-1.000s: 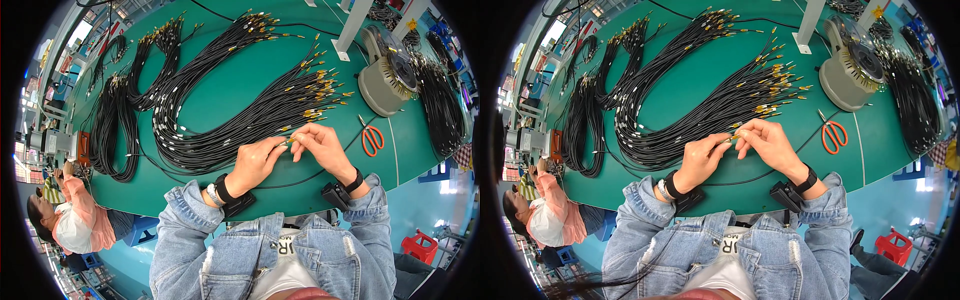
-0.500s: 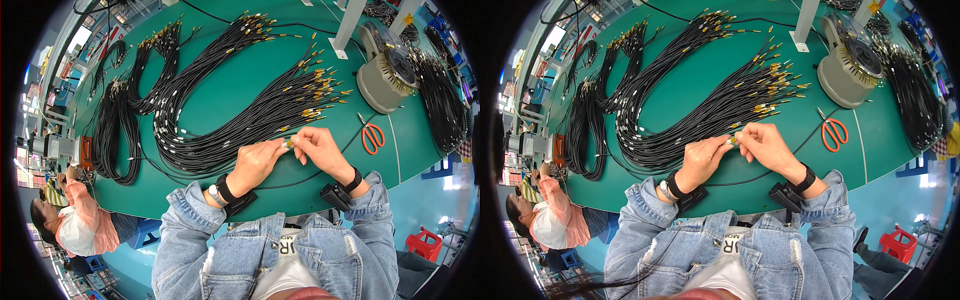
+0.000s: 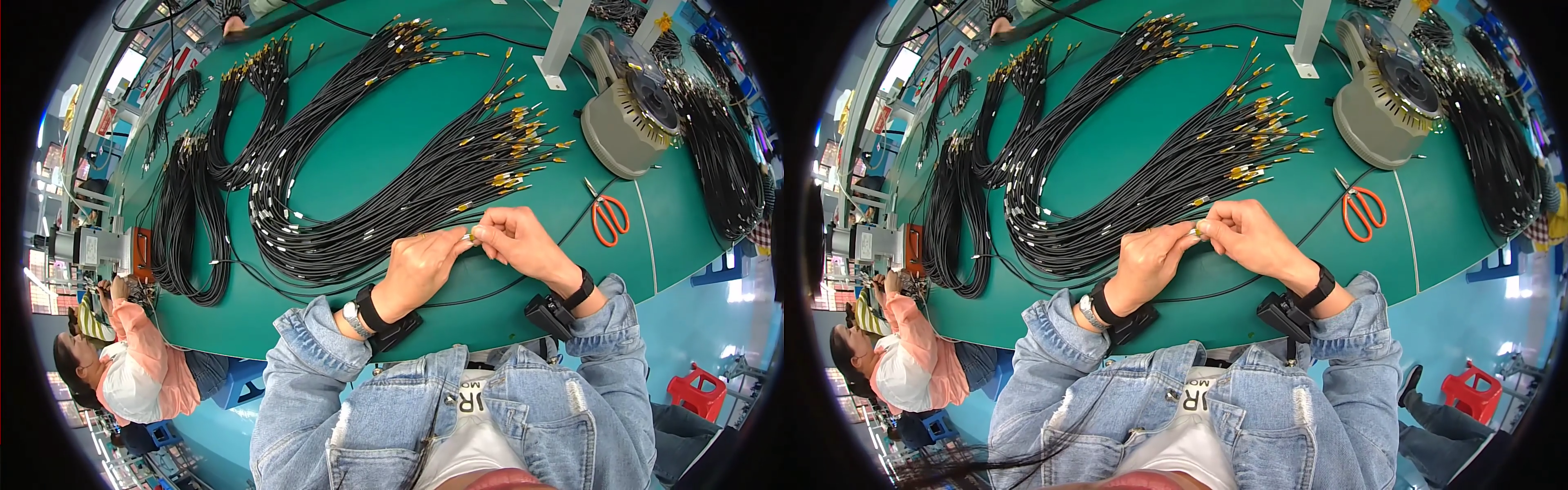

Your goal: The person is manually attaching connectors or sleeves to electronic wires in an assembly line.

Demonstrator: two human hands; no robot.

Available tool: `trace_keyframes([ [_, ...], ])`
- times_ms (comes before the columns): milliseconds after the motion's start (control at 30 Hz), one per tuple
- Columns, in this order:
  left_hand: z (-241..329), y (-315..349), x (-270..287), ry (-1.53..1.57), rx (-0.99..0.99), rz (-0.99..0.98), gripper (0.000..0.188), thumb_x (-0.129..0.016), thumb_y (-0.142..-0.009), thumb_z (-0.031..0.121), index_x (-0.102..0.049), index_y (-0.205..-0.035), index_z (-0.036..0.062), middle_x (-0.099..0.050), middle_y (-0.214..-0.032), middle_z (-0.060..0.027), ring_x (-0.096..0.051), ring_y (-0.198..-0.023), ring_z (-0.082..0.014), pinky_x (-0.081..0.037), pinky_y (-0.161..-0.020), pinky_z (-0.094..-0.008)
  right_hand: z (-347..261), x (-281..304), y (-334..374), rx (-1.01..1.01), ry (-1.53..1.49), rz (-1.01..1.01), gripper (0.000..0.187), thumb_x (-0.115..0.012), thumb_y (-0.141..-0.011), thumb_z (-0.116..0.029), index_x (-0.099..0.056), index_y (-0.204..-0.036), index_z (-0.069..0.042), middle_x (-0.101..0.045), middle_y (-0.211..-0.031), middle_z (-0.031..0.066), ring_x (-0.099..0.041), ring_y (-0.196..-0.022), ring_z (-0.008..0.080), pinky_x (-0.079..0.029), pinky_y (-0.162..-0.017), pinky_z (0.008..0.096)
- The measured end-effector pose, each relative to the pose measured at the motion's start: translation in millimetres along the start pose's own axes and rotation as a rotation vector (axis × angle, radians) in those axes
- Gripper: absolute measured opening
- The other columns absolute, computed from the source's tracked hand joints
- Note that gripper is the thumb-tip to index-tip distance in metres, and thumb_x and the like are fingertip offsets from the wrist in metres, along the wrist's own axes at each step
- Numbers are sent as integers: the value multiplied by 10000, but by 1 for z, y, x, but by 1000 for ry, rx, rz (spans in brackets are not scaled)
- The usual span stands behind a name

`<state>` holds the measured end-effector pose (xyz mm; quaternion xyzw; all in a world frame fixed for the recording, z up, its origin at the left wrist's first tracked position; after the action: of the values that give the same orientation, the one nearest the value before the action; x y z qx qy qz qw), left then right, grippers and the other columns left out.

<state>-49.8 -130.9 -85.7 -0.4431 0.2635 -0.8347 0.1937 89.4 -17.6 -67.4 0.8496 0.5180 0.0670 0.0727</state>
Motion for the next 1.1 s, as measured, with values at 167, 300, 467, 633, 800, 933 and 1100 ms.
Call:
trace_keyframes([
  [167,2,1,-1,-14,-5,-13,161,-691,-764,126,-600,-866,40,-563,-586,-50,-564,-475,-197,-431,-415,-309,-1,-1,1,6,6,0,236,-547,-913,-180,-550,-734,-26,-506,-571,-22,-414,-484,34,-313,-428,193],
  [300,4,0,2,-50,-1,-72,154,-691,-756,76,-612,-877,21,-605,-625,-71,-577,-490,-198,-441,-424,-289,2,-2,-1,-5,-18,-13,234,-549,-913,-186,-561,-744,-25,-499,-570,-28,-408,-491,29,-303,-428,190],
  [467,4,0,2,-49,3,-80,150,-689,-757,74,-611,-873,19,-614,-638,-78,-594,-515,-209,-457,-442,-295,6,-2,-2,19,2,-12,238,-541,-918,-191,-566,-748,-25,-484,-570,-34,-403,-503,29,-300,-437,194],
  [633,0,2,-2,5,14,0,127,-651,-797,105,-584,-872,28,-584,-628,-84,-597,-550,-239,-470,-468,-338,6,0,-3,-13,85,-5,255,-526,-924,-193,-554,-737,-21,-472,-572,-36,-391,-508,33,-302,-445,201],
  [800,0,5,0,6,43,-100,126,-655,-779,62,-589,-871,7,-620,-694,-111,-616,-594,-263,-489,-506,-337,-1,-1,0,-25,70,-41,279,-505,-934,-192,-530,-719,-16,-458,-580,-38,-378,-520,35,-309,-461,206],
  [933,0,4,0,25,18,-136,127,-639,-792,60,-568,-878,0,-608,-693,-119,-606,-591,-273,-482,-494,-343,13,-1,-5,25,94,-62,286,-492,-939,-182,-509,-706,-16,-444,-588,-37,-376,-541,38,-315,-481,212],
  [1100,-2,5,-2,46,3,-144,135,-628,-801,60,-550,-891,-2,-590,-676,-123,-593,-571,-276,-468,-472,-352,13,0,-6,8,143,-95,282,-490,-936,-165,-493,-695,-19,-437,-598,-34,-374,-560,44,-319,-499,217],
])
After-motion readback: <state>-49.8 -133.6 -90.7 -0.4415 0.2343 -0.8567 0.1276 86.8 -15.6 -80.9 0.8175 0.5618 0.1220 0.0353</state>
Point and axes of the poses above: each hand's wrist, its own y-axis away from the middle knuckle, its own x-axis out of the back of the hand, z = x × y, the point moved 1 cm from there along -y, towards the middle knuckle
